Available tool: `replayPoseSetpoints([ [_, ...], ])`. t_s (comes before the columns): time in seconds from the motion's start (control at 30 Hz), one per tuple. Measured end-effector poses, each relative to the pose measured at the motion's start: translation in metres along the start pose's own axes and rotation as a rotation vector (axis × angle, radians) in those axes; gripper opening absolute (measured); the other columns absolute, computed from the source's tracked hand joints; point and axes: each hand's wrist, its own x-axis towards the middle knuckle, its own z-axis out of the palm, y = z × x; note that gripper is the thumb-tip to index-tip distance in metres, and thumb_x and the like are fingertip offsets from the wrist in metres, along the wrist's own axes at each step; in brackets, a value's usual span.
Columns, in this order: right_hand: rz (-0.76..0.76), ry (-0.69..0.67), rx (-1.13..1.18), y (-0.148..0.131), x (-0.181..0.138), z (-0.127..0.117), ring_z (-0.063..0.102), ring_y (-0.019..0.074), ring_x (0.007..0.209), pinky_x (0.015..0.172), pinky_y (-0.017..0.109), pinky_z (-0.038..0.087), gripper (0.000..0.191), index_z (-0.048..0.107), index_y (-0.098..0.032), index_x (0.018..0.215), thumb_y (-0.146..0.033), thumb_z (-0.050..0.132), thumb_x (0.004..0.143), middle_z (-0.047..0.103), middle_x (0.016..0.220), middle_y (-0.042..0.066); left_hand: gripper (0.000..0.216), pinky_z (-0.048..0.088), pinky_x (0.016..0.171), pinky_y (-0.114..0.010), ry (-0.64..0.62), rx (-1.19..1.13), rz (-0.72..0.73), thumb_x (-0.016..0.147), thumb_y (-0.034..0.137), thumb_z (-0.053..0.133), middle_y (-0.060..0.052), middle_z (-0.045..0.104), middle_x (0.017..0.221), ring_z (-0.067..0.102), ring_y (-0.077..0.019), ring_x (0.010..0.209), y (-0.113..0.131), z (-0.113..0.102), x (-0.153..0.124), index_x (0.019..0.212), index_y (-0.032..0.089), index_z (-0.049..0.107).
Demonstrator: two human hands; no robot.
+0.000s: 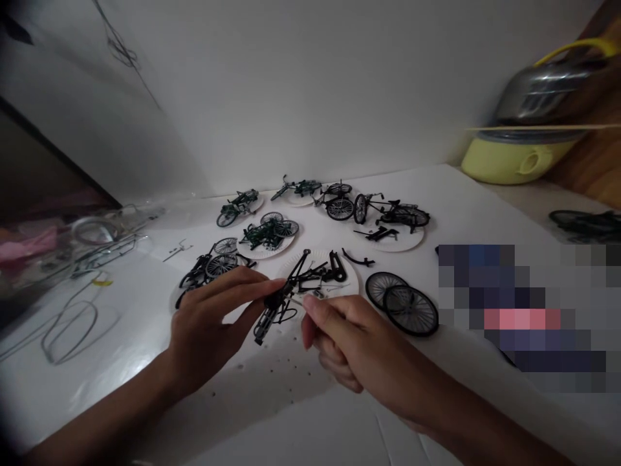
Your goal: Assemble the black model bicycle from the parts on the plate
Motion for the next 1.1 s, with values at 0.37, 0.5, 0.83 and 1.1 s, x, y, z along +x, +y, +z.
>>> replayPoseSetpoints([
  [0.37, 0.032, -0.08, 0.086, 0.0, 0.0, -0.001, 0.024, 0.0109, 0.039, 0.04, 0.025, 0.026, 0.045, 0.056, -0.024, 0.077, -0.057, 0.033, 0.099, 0.03, 0.048, -0.008, 0.028, 0.054, 0.068, -0.017, 0.014, 0.011, 0.014, 0.089, -0.003, 0.059, -0.008, 0.07, 0.093, 0.067, -0.01, 0.081, -0.002, -0.001, 0.0, 0.111, 0.01, 0.071],
  [0.5, 0.011, -0.059, 0.075, 0.001, 0.003, 0.002, 0.035, 0.0119, 0.043, 0.045, 0.026, 0.032, 0.048, 0.057, -0.023, 0.076, -0.056, 0.033, 0.099, 0.037, 0.05, -0.006, 0.028, 0.055, 0.069, -0.018, -0.003, -0.004, 0.032, 0.09, -0.001, 0.058, -0.009, 0.069, 0.093, 0.067, -0.0112, 0.083, -0.003, 0.0, 0.0, 0.113, 0.009, 0.07],
  [0.83, 0.062, -0.105, 0.127, -0.005, 0.001, 0.001, 0.023, 0.011, 0.039, 0.04, 0.025, 0.023, 0.042, 0.051, -0.025, 0.077, -0.056, 0.033, 0.098, 0.028, 0.047, -0.008, 0.03, 0.055, 0.073, -0.019, 0.008, -0.025, 0.046, 0.09, -0.003, 0.057, -0.008, 0.068, 0.094, 0.067, -0.011, 0.085, 0.004, 0.003, -0.002, 0.115, 0.009, 0.068],
  [1.1, -0.218, 0.14, -0.322, 0.008, -0.001, 0.006, 0.043, 0.014, 0.054, 0.051, 0.029, 0.028, 0.029, 0.054, -0.023, 0.081, -0.044, 0.043, 0.099, 0.052, 0.063, 0.0, 0.033, 0.056, 0.076, -0.02, -0.024, -0.02, 0.034, 0.092, 0.0, 0.056, -0.008, 0.067, 0.099, 0.066, -0.0115, 0.089, -0.003, 0.009, -0.007, 0.121, 0.012, 0.065],
])
